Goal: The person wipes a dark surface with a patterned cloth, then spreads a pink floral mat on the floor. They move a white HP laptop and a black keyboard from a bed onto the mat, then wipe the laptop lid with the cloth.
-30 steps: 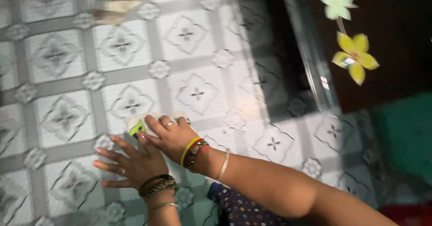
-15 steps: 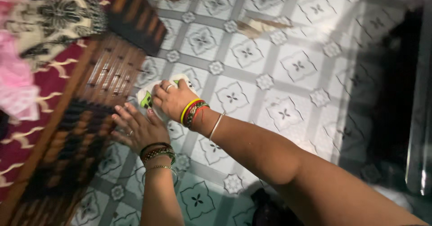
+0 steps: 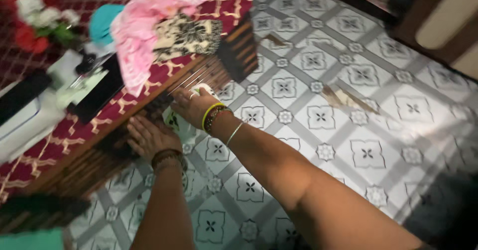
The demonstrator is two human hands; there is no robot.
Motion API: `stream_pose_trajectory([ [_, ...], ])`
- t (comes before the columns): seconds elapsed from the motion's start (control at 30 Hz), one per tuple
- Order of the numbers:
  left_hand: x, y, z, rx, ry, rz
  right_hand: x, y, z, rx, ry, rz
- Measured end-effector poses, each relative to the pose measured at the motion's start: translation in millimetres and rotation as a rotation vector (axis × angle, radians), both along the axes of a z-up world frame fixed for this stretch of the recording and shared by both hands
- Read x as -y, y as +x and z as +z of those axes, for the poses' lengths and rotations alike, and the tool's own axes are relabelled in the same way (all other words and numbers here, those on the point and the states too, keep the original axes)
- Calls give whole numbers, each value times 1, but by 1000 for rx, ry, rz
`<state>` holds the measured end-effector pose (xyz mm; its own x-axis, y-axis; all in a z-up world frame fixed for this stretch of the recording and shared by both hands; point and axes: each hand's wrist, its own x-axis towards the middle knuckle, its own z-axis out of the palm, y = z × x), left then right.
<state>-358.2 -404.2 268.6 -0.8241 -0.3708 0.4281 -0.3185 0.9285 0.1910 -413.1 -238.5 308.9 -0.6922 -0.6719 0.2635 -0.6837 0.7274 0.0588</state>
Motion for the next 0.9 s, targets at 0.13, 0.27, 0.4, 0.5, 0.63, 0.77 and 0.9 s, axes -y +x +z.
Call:
stream_pose_trajectory([
  [0.13,12,7,27,-45,-27,61,21,4,26,9,-89,142],
  [0.27,17,13,55,-41,-35,111,33,9,61,40,-50,210],
  [0.4,16,18,64,-55,-70,151,33,3,87,-28,50,253],
  [0.5,23,19,60,-68,-87,158,38,-8,94,-15,10,298],
  [0.63,47,10,56,-43,-56,232,60,-23,90,-27,68,354],
  [0.77,79,-1,62,-95,-140,285,96,-38,91,-70,69,404],
  [0.9,98,-15,68,-126,-71,328,128,-54,94,-116,44,460],
])
